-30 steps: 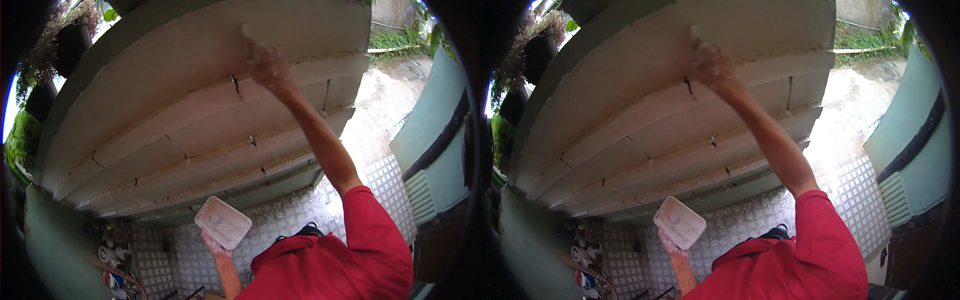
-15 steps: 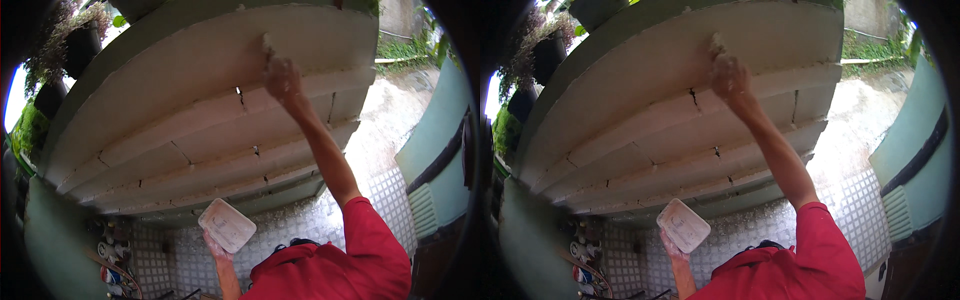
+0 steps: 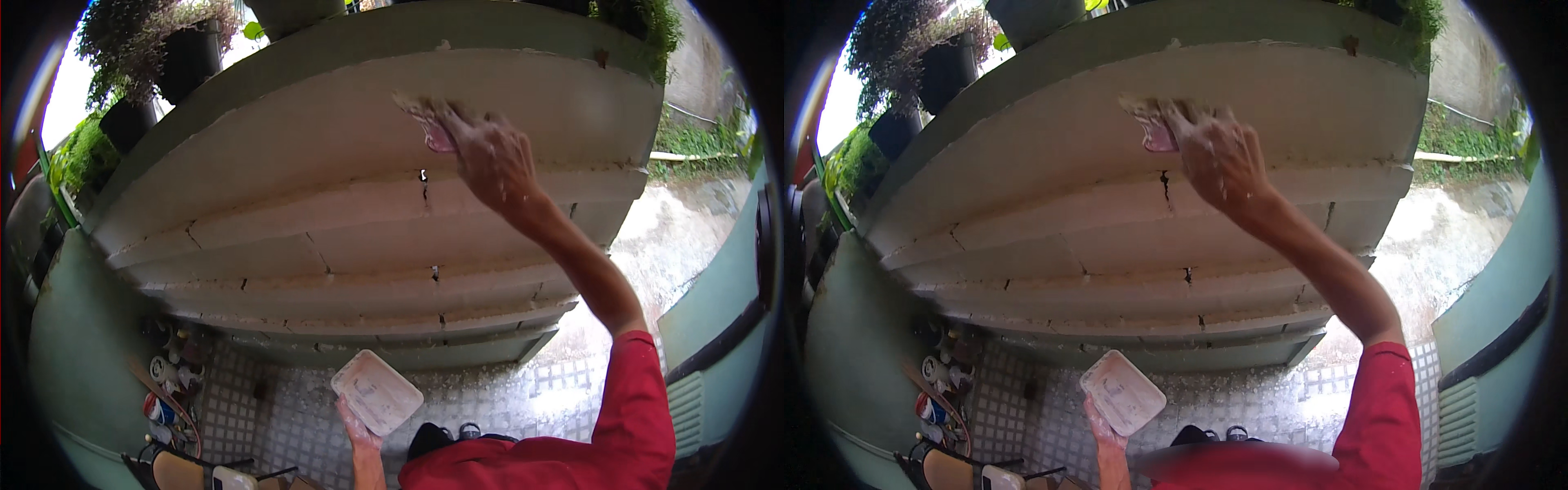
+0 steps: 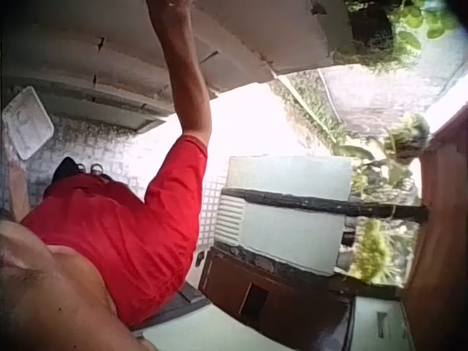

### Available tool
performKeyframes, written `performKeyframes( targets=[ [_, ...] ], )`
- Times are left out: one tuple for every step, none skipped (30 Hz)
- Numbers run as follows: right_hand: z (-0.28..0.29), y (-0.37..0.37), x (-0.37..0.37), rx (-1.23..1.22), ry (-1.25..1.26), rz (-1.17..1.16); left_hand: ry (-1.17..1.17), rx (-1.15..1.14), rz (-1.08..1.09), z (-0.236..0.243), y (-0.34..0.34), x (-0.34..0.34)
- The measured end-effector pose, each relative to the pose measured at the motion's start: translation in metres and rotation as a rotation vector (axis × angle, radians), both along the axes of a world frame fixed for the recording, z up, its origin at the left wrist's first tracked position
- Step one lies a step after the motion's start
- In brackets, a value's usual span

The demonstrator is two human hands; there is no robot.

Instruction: Applying plaster or putty to a wall surface using a putty knife/spatula.

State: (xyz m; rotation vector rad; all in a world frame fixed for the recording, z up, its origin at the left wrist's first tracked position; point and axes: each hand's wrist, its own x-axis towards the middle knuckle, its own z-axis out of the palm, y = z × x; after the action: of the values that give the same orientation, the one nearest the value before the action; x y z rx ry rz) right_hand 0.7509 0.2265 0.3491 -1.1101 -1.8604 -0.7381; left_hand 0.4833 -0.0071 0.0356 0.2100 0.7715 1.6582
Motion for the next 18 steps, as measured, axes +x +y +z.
performKeyframes(
  targets=[
    [0.007,-0.001,0.0,-0.011,-0.002,0.003,-0.001,-0.018,-0.004,0.0,-0.005,0.001],
    [0.018,0.002,-0.002,0.065,-0.023,0.0,-0.002,-0.031,-0.004,0.001,-0.008,0.002],
    [0.025,0.007,-0.004,0.141,-0.042,-0.003,0.012,-0.033,-0.002,0.003,-0.008,0.003],
    [0.031,0.015,-0.004,0.145,-0.078,-0.026,0.027,-0.026,-0.004,0.004,-0.003,0.004],
    [0.03,0.017,-0.008,0.142,-0.08,-0.032,0.026,-0.028,-0.011,0.006,-0.001,0.001],
    [0.029,0.019,-0.014,0.193,-0.063,-0.016,0.004,0.006,-0.042,0.008,0.0,-0.002],
    [0.027,0.021,-0.017,0.245,-0.049,0.0,-0.021,0.041,-0.072,0.009,0.002,-0.003],
    [0.024,0.026,-0.02,0.246,-0.053,-0.008,-0.024,0.043,-0.081,0.009,0.006,-0.005],
    [0.02,0.035,-0.023,0.253,-0.02,-0.019,-0.026,0.054,-0.093,0.008,0.011,-0.009],
    [0.015,0.042,-0.026,0.258,0.017,-0.041,-0.025,0.062,-0.114,0.007,0.015,-0.016],
    [0.011,0.05,-0.029,0.26,0.018,-0.058,-0.022,0.064,-0.131,0.008,0.018,-0.024],
    [0.008,0.059,-0.034,0.273,0.081,-0.085,0.013,0.066,-0.14,0.009,0.022,-0.033],
    [0.009,0.063,-0.039,0.289,0.144,-0.107,0.047,0.073,-0.143,0.012,0.027,-0.038],
    [0.008,0.066,-0.045,0.296,0.145,-0.117,0.049,0.079,-0.153,0.017,0.029,-0.045],
    [0.007,0.07,-0.051,0.307,0.193,-0.145,0.034,0.081,-0.172,0.023,0.028,-0.053],
    [0.004,0.073,-0.057,0.313,0.242,-0.176,0.02,0.078,-0.194,0.025,0.029,-0.064],
    [0.001,0.078,-0.059,0.316,0.244,-0.193,0.023,0.079,-0.211,0.022,0.031,-0.075],
    [0.0,0.083,-0.058,0.329,0.242,-0.229,0.052,0.062,-0.206,0.017,0.033,-0.087]
  ],
)
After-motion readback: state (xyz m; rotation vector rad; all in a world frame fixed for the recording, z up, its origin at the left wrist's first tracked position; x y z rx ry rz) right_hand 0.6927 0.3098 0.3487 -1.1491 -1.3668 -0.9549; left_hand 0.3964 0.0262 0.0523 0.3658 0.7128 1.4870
